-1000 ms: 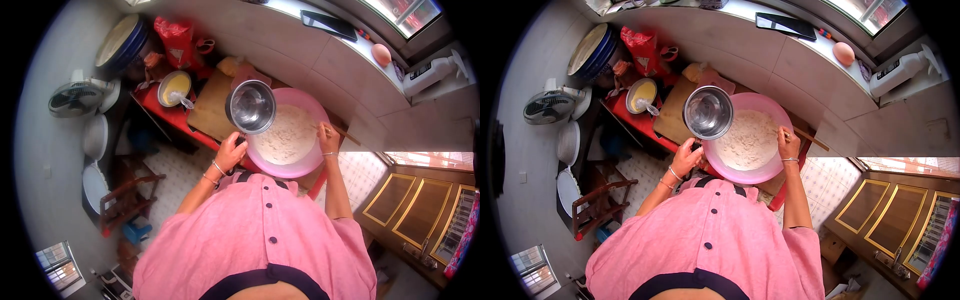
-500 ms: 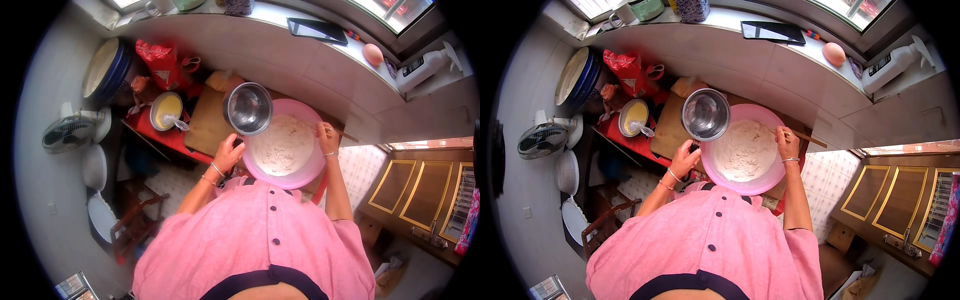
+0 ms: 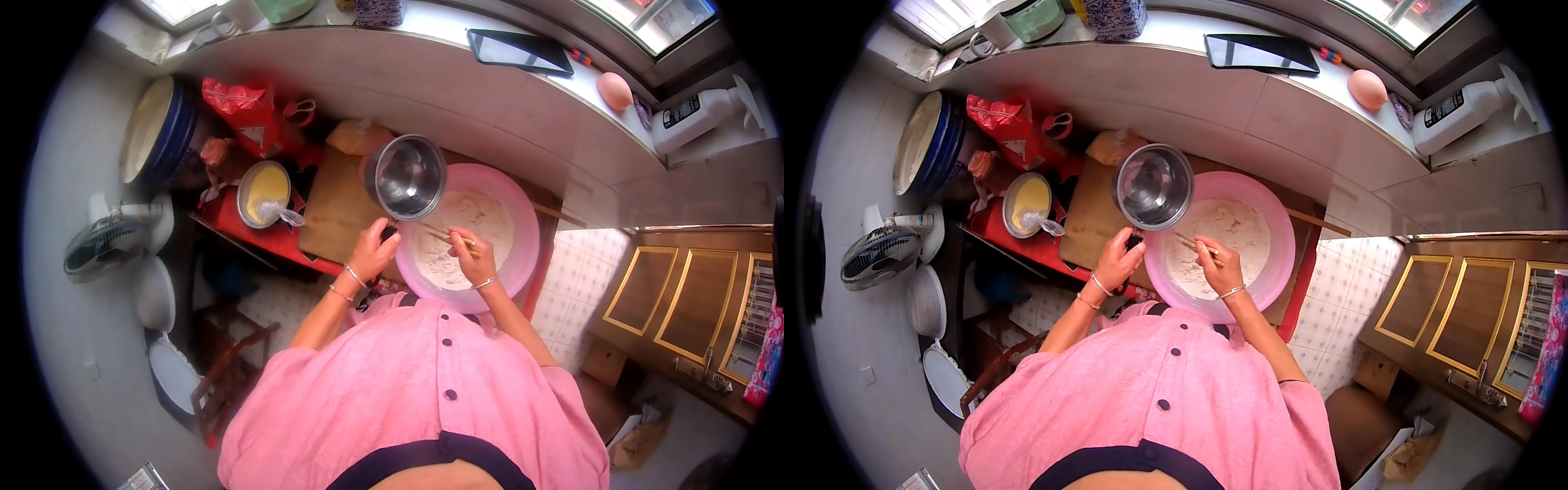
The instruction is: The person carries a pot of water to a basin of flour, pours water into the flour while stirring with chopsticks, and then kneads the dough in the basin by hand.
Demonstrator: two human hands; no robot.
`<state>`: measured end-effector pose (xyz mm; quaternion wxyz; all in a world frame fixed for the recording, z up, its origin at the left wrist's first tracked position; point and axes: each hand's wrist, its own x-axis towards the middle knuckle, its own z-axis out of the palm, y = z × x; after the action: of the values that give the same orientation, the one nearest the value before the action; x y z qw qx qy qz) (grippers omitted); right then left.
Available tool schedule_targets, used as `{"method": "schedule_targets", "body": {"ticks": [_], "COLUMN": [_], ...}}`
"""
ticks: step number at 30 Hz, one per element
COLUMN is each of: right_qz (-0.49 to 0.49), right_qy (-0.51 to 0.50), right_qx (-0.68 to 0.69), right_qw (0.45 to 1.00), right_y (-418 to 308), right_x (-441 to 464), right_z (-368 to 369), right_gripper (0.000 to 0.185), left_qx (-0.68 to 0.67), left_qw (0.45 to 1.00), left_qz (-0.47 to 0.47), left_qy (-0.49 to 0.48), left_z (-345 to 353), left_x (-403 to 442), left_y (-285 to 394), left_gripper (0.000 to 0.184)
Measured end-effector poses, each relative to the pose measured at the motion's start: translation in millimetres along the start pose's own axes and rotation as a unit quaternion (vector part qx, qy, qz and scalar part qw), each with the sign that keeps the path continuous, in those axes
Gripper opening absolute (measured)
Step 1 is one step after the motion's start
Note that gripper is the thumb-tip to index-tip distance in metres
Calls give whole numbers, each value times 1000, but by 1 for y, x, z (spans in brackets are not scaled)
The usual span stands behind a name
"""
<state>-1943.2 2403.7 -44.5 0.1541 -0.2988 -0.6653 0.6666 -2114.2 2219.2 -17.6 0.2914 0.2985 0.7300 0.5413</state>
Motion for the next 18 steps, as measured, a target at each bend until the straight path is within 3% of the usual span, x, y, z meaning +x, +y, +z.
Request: {"method": "schedule_targets", "body": {"ticks": [2, 3, 5, 7, 10, 14, 18], "right_qz": [-141, -68, -26, -37, -57, 11, 49], "right_qy": [81, 99, 170, 220, 277, 153, 43], "right_qx": [-185, -150, -125, -116, -91, -26, -14], "right_qw": [969, 981, 977, 968, 955, 988, 998], "right_y": [30, 29, 21, -4, -14, 24, -8], "right_x": [15, 18, 24, 25, 38, 26, -15], "right_z": [4, -13, -46, -68, -61, -6, -7], "right_gripper": [21, 21, 23, 25, 26, 25, 22], "left_qx": [2, 3, 8, 11, 46, 22, 26], "left_qw": [1000, 1000, 999, 999, 999, 999, 999], "left_qz": [-9, -19, -27, -41, 15, -2, -38], "left_qy": [-11, -17, -16, -13, -8, -24, -20], "left_z": [-2, -4, -8, -10, -8, -7, -12], "left_x": [3, 3, 7, 4, 13, 16, 18], "left_y": [1, 3, 7, 3, -3, -1, 10], "left_gripper": [18, 18, 19, 19, 20, 18, 21]}}
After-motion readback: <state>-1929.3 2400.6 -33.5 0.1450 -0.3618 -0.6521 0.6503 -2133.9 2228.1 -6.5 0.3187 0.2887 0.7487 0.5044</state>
